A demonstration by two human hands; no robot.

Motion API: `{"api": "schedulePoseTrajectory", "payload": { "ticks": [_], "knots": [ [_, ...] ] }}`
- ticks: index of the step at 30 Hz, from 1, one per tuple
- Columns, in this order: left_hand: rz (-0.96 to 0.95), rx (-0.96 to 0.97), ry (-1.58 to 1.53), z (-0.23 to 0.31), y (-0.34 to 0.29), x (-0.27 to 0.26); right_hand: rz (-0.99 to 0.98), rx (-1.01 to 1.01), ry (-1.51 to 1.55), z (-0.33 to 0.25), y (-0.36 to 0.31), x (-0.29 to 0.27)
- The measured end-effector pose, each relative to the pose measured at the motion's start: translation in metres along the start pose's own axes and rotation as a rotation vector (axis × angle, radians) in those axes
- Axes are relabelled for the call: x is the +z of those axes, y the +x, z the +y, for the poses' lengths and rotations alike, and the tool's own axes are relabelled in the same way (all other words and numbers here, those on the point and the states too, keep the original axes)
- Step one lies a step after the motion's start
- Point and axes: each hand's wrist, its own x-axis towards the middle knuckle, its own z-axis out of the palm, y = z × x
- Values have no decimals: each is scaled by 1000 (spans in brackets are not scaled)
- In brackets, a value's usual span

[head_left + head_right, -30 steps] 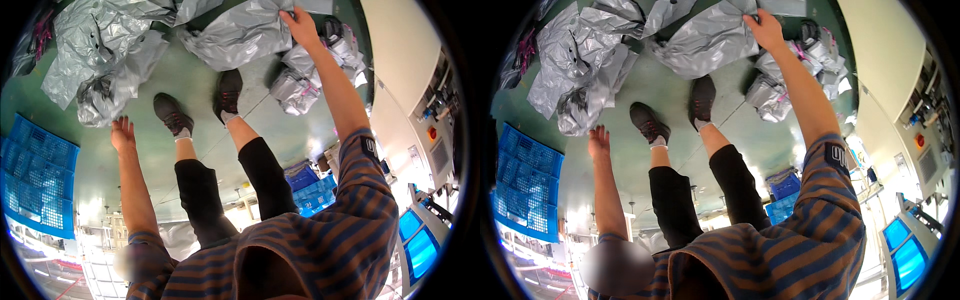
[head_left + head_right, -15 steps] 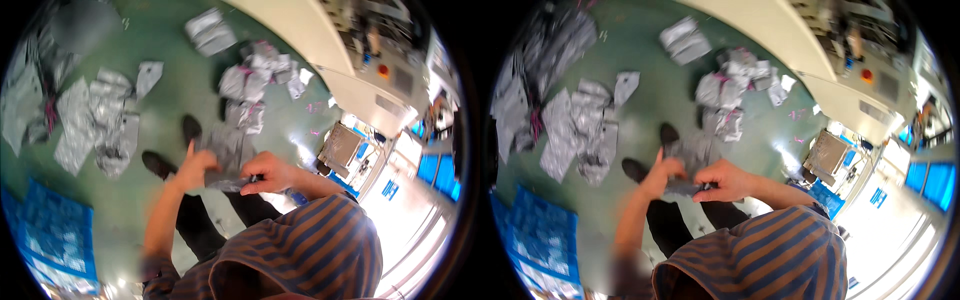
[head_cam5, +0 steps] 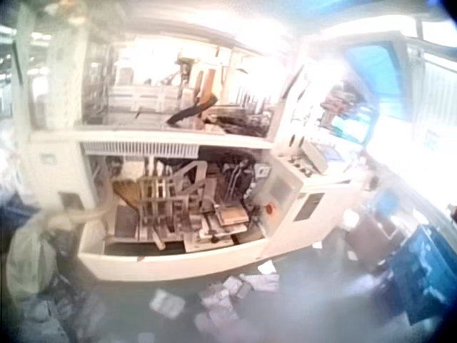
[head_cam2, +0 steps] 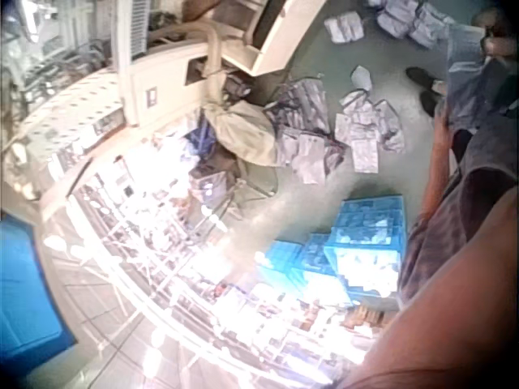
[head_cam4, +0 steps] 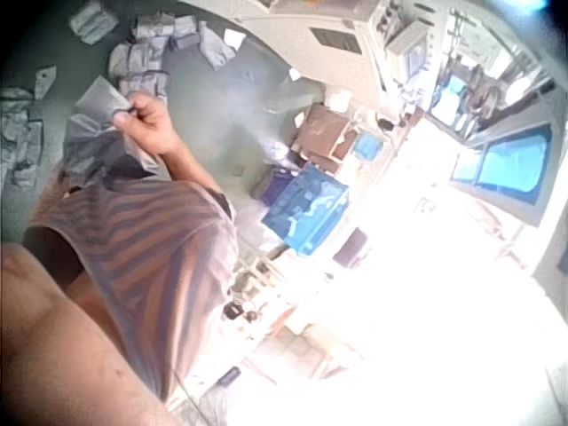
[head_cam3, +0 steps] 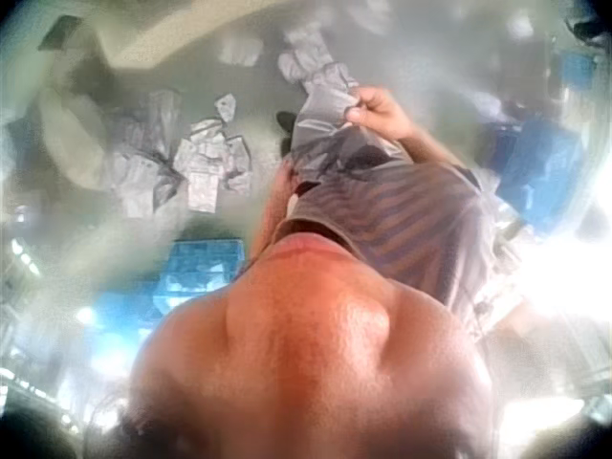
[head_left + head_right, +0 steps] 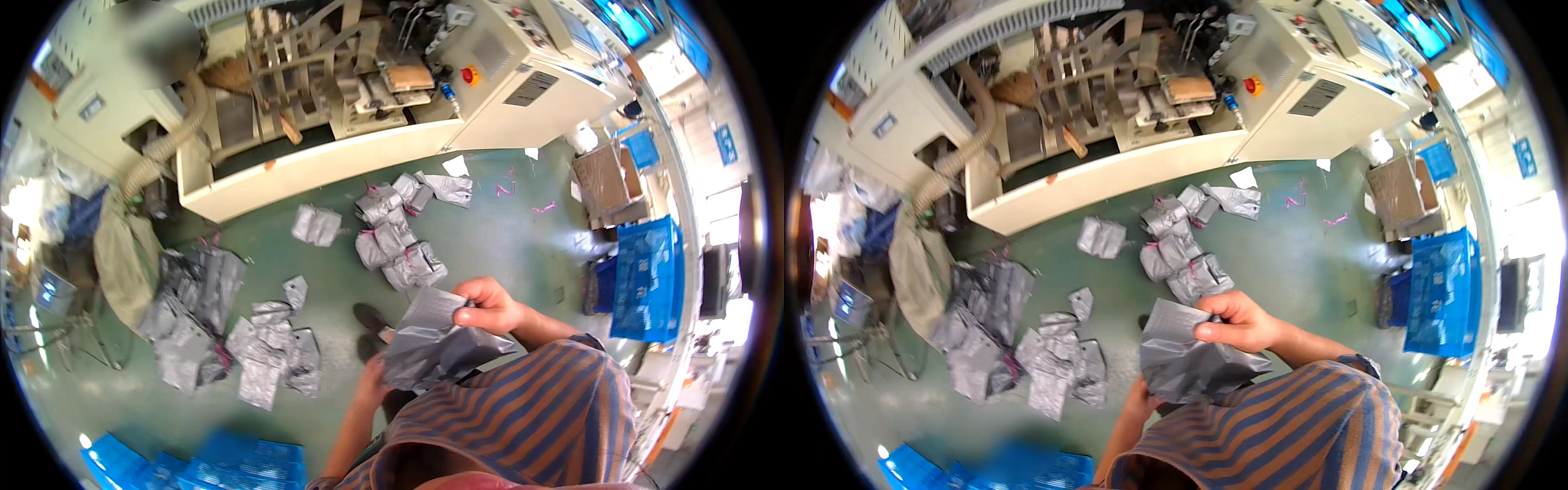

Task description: The person folds gray plastic shipping bags and places them into a machine hopper. They then pick up small white packages from a blue crate and place them into the machine. The person repeats this process, handling the bags and packages by hand.

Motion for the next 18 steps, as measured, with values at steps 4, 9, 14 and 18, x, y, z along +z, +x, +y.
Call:
{"api": "schedulePoseTrajectory", "payload": {
  "ticks": [4,9,14,18],
  "knots": [
    [-53,-875,-1291,59,36,12,182,-161,-147,-42,-75,-7],
    [51,-668,-1545,134,71,12,429,-282,-561,-91,-181,-21],
    [-80,-266,-1204,217,134,32,834,-419,-626,-90,-299,-47],
    [-22,-354,-960,263,190,87,1066,-436,-532,-80,-380,-77]
  ]
}}
